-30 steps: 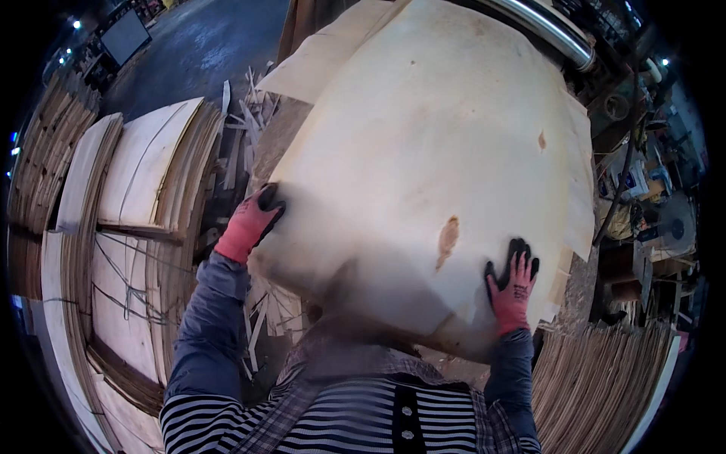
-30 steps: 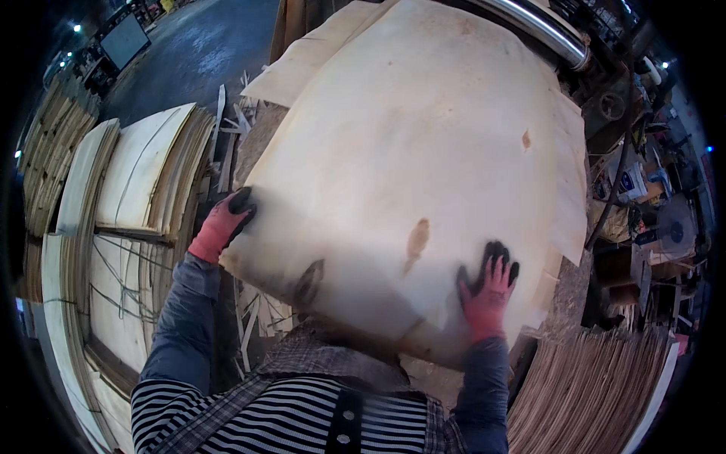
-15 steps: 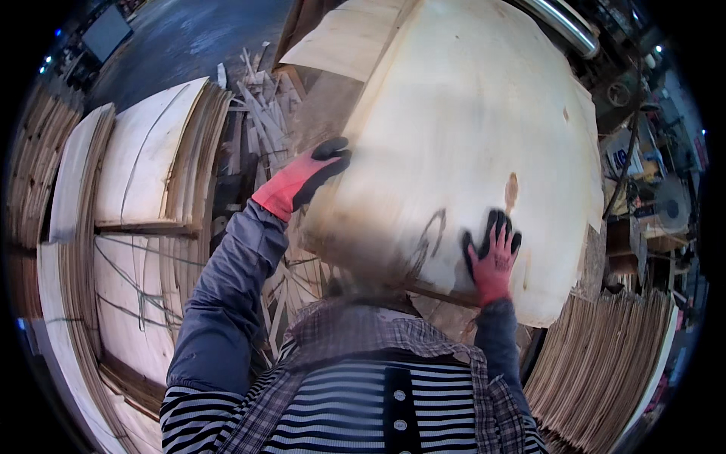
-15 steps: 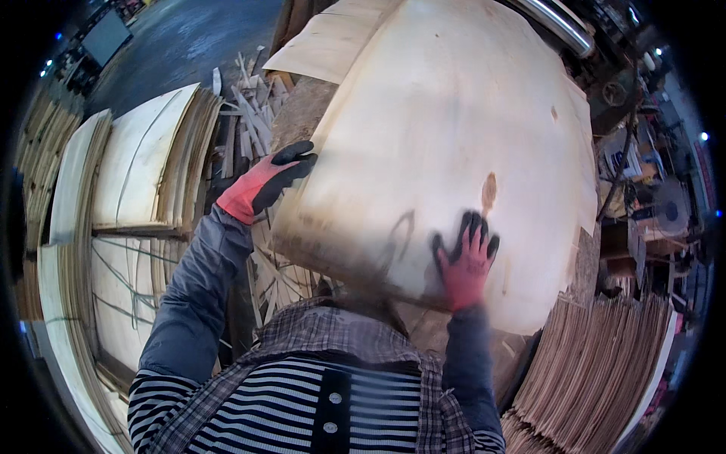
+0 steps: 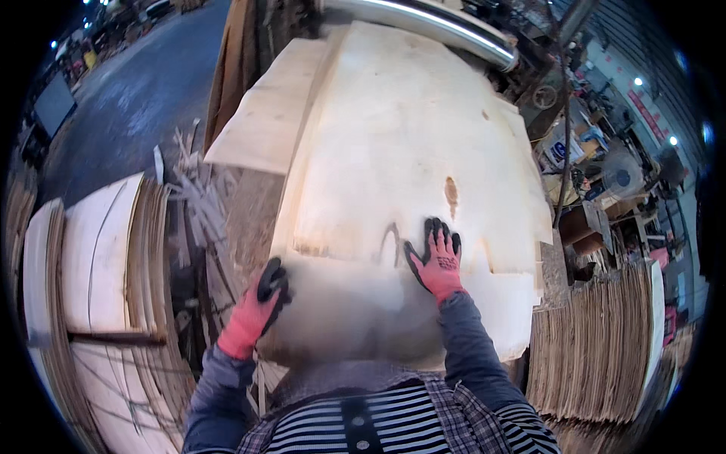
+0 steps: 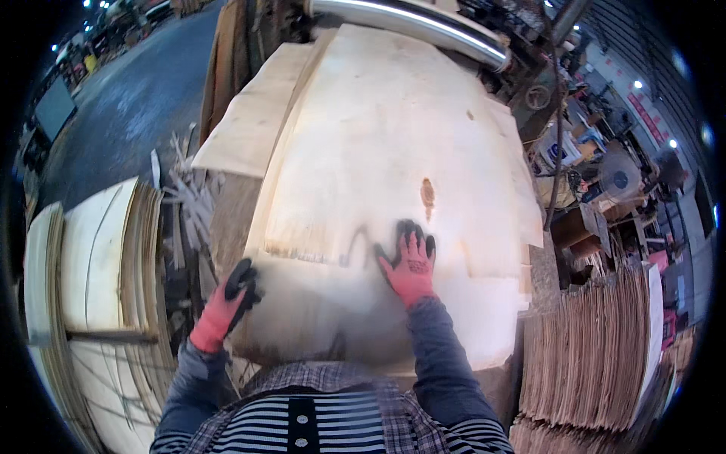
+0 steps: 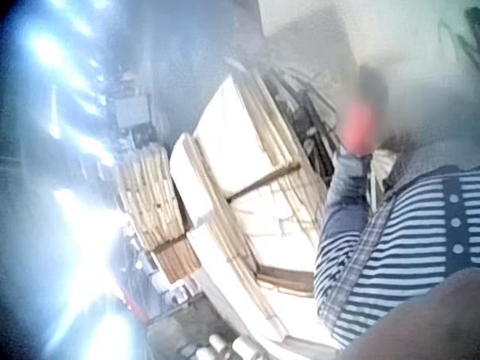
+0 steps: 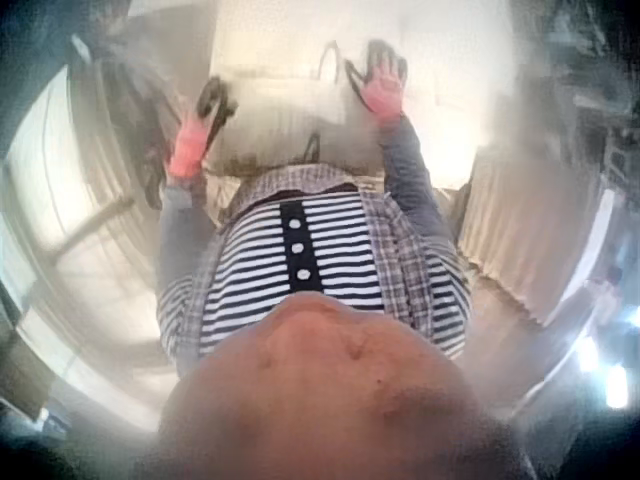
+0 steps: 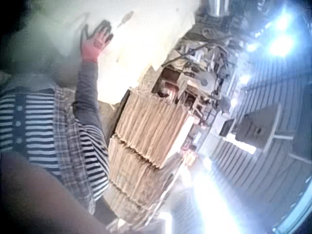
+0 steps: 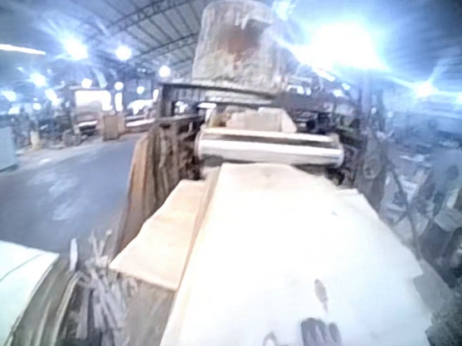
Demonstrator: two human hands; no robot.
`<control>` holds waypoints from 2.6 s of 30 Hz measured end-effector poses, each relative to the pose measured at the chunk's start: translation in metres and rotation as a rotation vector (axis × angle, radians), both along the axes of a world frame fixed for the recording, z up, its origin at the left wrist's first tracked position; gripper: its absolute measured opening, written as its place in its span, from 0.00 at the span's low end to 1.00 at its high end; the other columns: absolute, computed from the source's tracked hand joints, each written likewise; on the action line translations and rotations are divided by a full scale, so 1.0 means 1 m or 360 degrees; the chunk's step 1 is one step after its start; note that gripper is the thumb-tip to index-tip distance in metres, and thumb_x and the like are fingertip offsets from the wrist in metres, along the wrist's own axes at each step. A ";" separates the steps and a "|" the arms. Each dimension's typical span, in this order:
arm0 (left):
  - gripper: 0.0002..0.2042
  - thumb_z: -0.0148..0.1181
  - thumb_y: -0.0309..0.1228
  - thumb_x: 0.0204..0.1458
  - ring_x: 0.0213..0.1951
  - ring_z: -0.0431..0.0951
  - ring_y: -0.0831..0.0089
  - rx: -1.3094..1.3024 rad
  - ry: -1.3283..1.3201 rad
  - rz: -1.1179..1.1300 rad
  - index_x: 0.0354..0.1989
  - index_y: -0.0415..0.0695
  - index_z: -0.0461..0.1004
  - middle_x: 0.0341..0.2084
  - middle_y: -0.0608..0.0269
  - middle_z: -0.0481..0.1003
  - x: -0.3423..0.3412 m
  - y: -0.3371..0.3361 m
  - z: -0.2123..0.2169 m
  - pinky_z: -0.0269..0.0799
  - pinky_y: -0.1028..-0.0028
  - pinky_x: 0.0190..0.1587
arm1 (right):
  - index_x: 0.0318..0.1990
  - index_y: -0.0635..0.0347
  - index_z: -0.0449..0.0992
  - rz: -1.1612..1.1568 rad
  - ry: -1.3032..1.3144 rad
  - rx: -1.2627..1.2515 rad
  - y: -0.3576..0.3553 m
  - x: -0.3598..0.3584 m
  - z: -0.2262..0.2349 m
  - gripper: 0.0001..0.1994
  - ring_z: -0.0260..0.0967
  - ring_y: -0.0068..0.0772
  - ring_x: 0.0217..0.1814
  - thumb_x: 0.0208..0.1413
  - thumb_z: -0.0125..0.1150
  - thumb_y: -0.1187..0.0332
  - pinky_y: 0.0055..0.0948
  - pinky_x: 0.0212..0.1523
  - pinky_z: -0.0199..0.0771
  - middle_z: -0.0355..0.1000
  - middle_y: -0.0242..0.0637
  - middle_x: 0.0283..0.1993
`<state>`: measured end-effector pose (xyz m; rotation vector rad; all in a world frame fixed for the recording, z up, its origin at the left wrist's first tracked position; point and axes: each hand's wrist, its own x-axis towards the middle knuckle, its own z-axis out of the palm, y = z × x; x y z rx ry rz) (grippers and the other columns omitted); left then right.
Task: The person repeatedly picks up large flat wood panels from a stack, carries them to a roller machine, and places them on top. The person then returns to the stack to retrieve another panel and repeats the process.
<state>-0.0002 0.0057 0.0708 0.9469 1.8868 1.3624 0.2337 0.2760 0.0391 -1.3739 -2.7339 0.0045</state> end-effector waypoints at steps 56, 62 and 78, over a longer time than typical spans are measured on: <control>0.14 0.55 0.32 0.50 0.36 0.69 0.83 -0.0170 -0.0956 -0.0105 0.43 0.39 0.70 0.33 0.68 0.71 0.003 -0.017 0.003 0.65 0.81 0.36 | 0.58 0.67 0.55 0.0317 -0.0203 -0.0243 -0.110 0.057 0.007 0.49 0.38 0.50 0.66 0.28 0.66 0.46 0.51 0.64 0.31 0.46 0.52 0.63; 0.14 0.51 0.33 0.52 0.41 0.70 0.77 0.0270 -0.0071 -0.0152 0.43 0.38 0.70 0.38 0.64 0.72 0.006 -0.033 -0.023 0.65 0.76 0.43 | 0.52 0.52 0.66 0.0707 0.0070 0.0119 -0.095 0.076 0.008 0.40 0.49 0.52 0.61 0.22 0.67 0.52 0.52 0.59 0.47 0.53 0.45 0.59; 0.27 0.55 0.19 0.42 0.46 0.68 0.59 -0.0276 0.0748 0.0240 0.54 0.38 0.59 0.49 0.48 0.62 0.071 -0.018 0.020 0.68 0.71 0.44 | 0.57 0.47 0.59 0.0267 0.0321 0.0498 0.213 -0.129 0.038 0.28 0.52 0.40 0.61 0.46 0.55 0.55 0.41 0.62 0.45 0.59 0.38 0.57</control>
